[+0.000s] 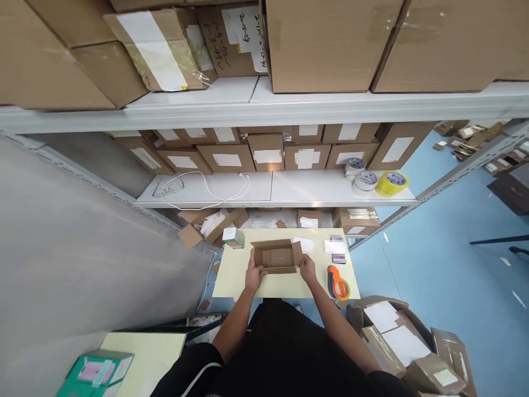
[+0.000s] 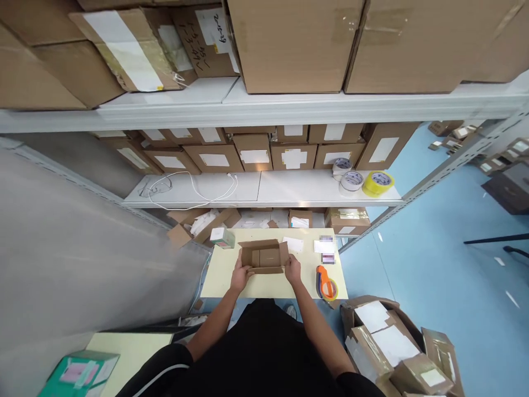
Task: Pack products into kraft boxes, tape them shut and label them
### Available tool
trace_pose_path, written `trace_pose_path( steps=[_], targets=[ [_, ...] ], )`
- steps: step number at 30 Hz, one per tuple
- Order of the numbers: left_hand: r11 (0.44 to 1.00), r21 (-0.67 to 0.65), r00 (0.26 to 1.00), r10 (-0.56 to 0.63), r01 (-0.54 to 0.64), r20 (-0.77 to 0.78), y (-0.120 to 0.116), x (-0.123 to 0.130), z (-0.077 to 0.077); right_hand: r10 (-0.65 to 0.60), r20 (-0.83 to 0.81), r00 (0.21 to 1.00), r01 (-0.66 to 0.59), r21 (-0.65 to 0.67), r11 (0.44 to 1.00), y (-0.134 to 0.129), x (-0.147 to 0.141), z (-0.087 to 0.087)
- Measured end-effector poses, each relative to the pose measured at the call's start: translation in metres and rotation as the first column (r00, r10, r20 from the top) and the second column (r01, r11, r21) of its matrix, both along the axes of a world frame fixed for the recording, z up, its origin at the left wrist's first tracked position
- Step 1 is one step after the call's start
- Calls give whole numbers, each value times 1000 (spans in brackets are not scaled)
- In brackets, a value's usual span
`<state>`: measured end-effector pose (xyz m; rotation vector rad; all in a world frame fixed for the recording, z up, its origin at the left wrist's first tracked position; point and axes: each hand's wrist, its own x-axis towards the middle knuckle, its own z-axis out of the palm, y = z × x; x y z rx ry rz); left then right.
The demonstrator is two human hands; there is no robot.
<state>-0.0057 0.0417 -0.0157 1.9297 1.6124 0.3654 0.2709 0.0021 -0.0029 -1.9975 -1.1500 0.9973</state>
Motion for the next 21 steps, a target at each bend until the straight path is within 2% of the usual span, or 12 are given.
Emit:
trace_pose_path(
  steps=[3, 6, 9, 12, 16, 21],
  targets=[
    [996, 71, 998, 47, -50, 43, -22, -2, 10, -37, -113, 993, 40, 18, 999, -7, 4, 4],
    [987, 108, 992, 119, -123, 48, -54, -10, 25, -42, -182, 982, 51, 44, 998, -19, 9, 6],
    [965, 161, 978, 203, -208, 45, -87, -16, 43, 78, -109, 991, -68, 89, 994, -30, 7, 8],
    [937, 260, 973, 226, -232, 52, -111, -21, 59, 205, -63, 977, -198, 98, 975, -36, -3, 10],
    [910, 361, 978, 208, -206, 33, -126, -24, 77, 294, -32, 955, -292, 62, 954, -36, -16, 14],
    [896, 372, 968, 251, -242, 26, -134, -23, 92, 386, 64, 920, -387, -5, 922, -26, -21, 24]
  ],
)
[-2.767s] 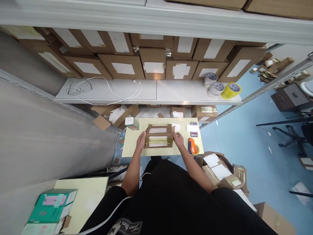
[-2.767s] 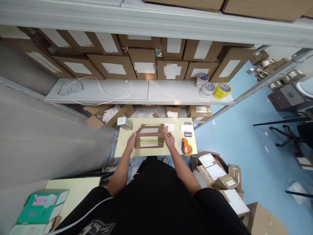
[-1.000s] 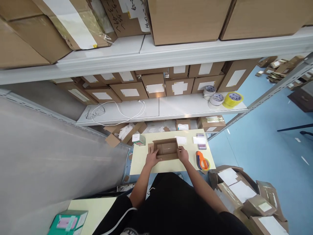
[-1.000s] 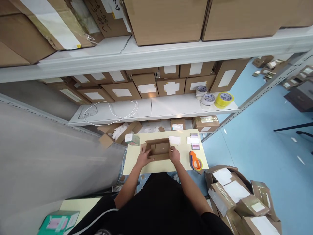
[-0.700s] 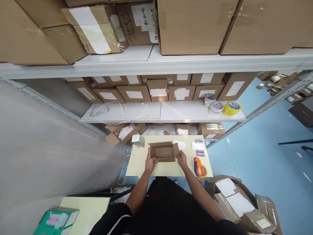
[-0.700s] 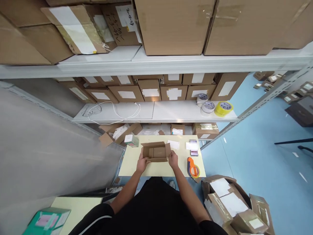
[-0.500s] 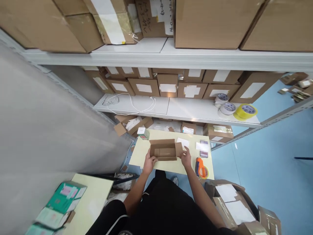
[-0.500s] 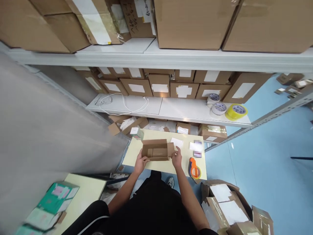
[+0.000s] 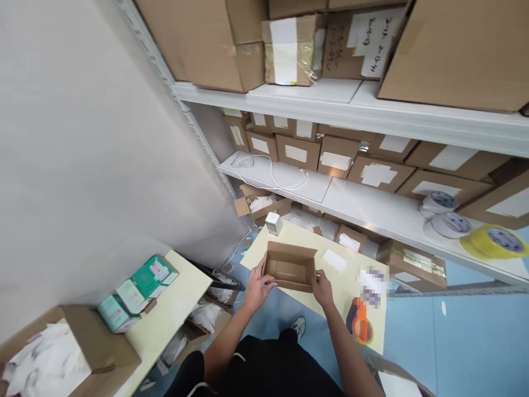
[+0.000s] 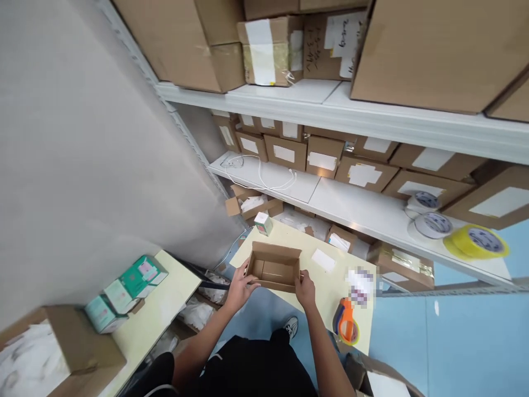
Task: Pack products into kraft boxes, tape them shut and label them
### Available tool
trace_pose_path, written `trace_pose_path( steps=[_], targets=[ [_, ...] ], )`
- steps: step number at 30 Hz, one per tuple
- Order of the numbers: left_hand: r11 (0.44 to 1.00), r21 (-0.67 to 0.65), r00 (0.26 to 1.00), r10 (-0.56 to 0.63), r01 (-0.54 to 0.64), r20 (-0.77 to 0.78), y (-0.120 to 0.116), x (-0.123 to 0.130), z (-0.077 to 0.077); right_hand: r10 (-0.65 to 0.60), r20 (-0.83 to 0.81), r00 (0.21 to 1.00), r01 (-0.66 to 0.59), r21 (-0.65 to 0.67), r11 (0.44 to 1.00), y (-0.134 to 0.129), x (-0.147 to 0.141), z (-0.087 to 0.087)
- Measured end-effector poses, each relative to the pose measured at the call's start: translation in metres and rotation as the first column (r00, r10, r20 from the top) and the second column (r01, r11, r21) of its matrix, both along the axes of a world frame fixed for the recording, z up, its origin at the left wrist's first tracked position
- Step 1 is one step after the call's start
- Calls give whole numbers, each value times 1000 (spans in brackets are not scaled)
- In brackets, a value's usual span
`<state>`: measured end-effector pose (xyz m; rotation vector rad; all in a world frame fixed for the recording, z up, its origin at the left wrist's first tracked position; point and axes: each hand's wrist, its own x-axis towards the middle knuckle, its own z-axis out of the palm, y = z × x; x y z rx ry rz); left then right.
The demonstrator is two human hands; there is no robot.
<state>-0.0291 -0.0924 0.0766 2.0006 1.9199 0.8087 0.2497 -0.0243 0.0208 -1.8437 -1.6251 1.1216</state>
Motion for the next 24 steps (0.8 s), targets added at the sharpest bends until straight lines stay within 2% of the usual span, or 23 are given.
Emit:
trace_pose_path(
  steps=[5, 10, 15, 19, 22, 24],
  targets=[
    [992, -44, 991, 121, -119, 59, -18, -14, -2, 110, 111, 988, -112, 10, 994, 9, -16, 18],
    [973, -76, 948, 232, -220, 216, -65, -46, -14, 228, 186, 956, -244, 63, 968, -5, -60, 32],
    [920, -191, 857, 389, -342, 339, -142, -82, -20, 330, 140, 934, -339, 49, 940, -49, -116, 31],
    [861, -215, 799, 508, -460, 323, -218, -117, -20, 430, 6, 903, -430, 27, 903, -98, -167, 25],
    [811, -228, 753, 586, -539, 301, -278, -143, -17, 472, 33, 881, -473, 59, 879, -138, -210, 22],
    [766, -255, 709, 643, -590, 290, -319, -158, -14, 497, 63, 865, -501, 126, 856, -164, -241, 21]
  ],
)
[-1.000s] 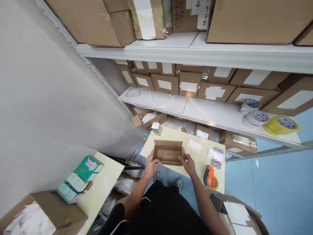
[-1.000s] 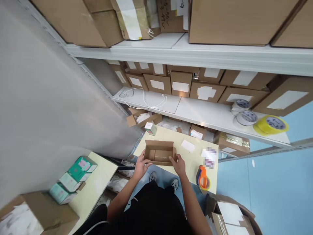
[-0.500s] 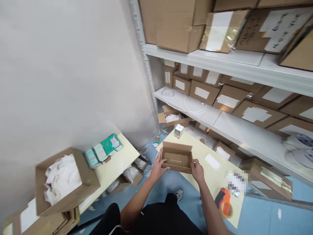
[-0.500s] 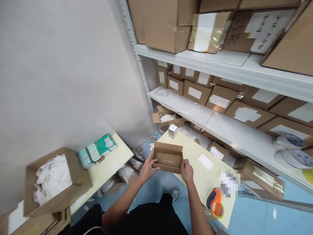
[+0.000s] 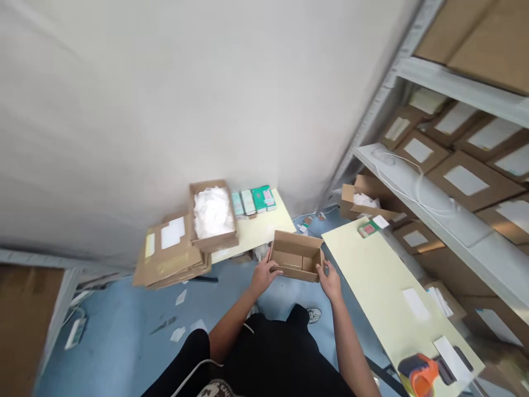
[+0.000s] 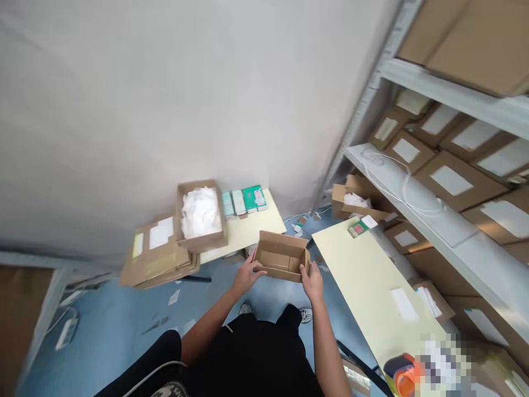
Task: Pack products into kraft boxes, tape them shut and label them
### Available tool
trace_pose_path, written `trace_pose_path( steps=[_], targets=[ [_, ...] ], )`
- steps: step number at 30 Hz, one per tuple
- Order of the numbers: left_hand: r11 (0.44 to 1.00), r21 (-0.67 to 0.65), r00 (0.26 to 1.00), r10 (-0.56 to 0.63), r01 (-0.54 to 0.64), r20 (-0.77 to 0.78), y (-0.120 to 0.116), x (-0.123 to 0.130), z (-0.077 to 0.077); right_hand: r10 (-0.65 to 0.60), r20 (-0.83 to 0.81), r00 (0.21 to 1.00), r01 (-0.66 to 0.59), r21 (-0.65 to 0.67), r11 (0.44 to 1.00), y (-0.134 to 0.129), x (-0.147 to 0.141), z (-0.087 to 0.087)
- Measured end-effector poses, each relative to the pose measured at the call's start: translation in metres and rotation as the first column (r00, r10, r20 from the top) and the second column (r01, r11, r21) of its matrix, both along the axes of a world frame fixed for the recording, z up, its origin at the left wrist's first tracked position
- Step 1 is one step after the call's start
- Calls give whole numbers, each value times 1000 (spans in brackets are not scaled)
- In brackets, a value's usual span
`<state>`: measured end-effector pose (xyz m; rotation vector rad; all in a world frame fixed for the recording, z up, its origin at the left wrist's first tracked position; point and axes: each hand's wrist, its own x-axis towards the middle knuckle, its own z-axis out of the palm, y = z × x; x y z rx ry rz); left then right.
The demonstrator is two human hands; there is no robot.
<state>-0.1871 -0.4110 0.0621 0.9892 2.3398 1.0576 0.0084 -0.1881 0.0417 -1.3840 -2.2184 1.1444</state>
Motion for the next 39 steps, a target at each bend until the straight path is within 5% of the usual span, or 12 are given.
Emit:
trace_pose_path(
  steps=[8, 14, 18, 23, 26, 31, 39],
  targets=[
    [944, -67, 947, 321, -322, -16, -147, -47, -1, 333, -252, 909, -282, 218, 934, -100, -150, 26],
    [869, -53, 871, 492, -492, -10, -220, -70, -6, 577, -278, 768, -539, 206, 817, -163, -280, 44],
    [851, -37, 850, 525, -524, 27, -246, -83, -8, 738, -128, 662, -707, 219, 672, -184, -373, 41],
    [817, -35, 813, 576, -575, 91, -257, -83, -10, 819, 317, 479, -872, 61, 486, -202, -468, 21],
    [799, -33, 790, 600, -601, 125, -257, -78, -13, 785, 459, 416, -892, 40, 449, -213, -489, 4],
    [792, -45, 785, 610, -609, 107, -259, -78, -14, 784, 469, 407, -892, 17, 452, -225, -481, -6],
    [825, 11, 823, 563, -565, 78, -258, -81, -11, 755, 374, 538, -841, 178, 512, -211, -467, 41]
  ],
)
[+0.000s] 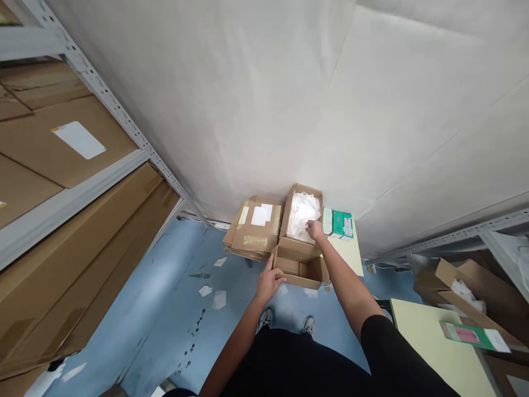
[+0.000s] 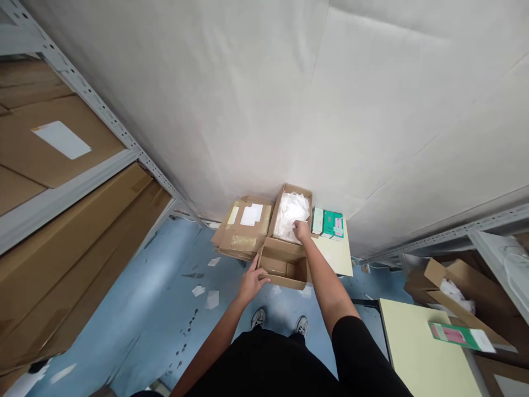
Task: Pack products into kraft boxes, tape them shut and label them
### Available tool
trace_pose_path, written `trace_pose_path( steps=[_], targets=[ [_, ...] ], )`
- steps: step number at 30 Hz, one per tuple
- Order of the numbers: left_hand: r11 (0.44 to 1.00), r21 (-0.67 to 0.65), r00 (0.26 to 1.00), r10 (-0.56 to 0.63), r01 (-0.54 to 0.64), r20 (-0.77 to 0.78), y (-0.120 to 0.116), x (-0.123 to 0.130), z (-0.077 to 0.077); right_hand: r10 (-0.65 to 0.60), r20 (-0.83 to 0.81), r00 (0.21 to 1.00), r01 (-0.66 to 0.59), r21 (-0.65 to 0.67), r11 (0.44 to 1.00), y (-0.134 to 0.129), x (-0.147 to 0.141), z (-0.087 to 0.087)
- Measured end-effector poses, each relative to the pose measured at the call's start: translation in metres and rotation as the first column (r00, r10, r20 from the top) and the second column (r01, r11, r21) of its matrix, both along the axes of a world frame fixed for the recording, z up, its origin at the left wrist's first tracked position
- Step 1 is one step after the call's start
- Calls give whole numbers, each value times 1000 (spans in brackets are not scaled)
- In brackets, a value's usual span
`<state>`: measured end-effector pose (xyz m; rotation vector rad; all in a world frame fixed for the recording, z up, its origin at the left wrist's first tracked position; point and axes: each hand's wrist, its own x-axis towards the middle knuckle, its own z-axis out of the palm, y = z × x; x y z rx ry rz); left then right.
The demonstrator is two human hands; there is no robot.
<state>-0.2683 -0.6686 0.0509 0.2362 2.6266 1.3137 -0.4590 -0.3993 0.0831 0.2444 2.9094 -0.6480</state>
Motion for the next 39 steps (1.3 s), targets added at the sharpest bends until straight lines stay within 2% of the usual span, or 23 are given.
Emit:
trace_pose_path(
  steps=[4, 7, 11, 15, 18, 22, 25, 27, 30, 35, 39],
  targets=[
    [1000, 2, 1000, 6, -6, -23, 8, 4, -1, -74, -183, 980, 53, -116, 992, 11, 19, 33],
    [1000, 17, 999, -5, 5, -43, 15, 7, -4, -163, -302, 939, 88, -247, 965, 15, 47, 52],
    [1000, 6, 999, -27, 27, -35, 22, 9, -4, -265, -440, 858, 80, -394, 915, 17, 98, 72],
    [997, -22, 996, -74, 73, -42, 29, 9, 5, -305, -496, 813, 65, -443, 894, 22, 160, 89],
    [994, -28, 991, -107, 105, -77, 38, 11, 15, -296, -480, 826, 79, -420, 904, 29, 205, 87],
    [990, -55, 984, -136, 130, -112, 62, 23, 29, -162, -349, 923, 37, -338, 940, 40, 256, 59],
    [979, -54, 971, -200, 194, -129, 94, 41, 36, -131, -249, 960, 40, -339, 940, 57, 298, 38],
    [966, -50, 957, -257, 253, -136, 123, 55, 38, -182, -242, 953, 81, -373, 924, 77, 330, 30],
    [933, -53, 922, -361, 357, -137, 174, 79, 40, -313, -281, 907, 181, -411, 893, 116, 386, 30],
    [838, -64, 827, -545, 542, -134, 270, 124, 44, -555, -389, 735, 391, -425, 816, 191, 486, 38],
    [738, -64, 725, -673, 672, -147, 349, 165, 49, -688, -444, 574, 543, -422, 726, 243, 563, 43]
  ],
)
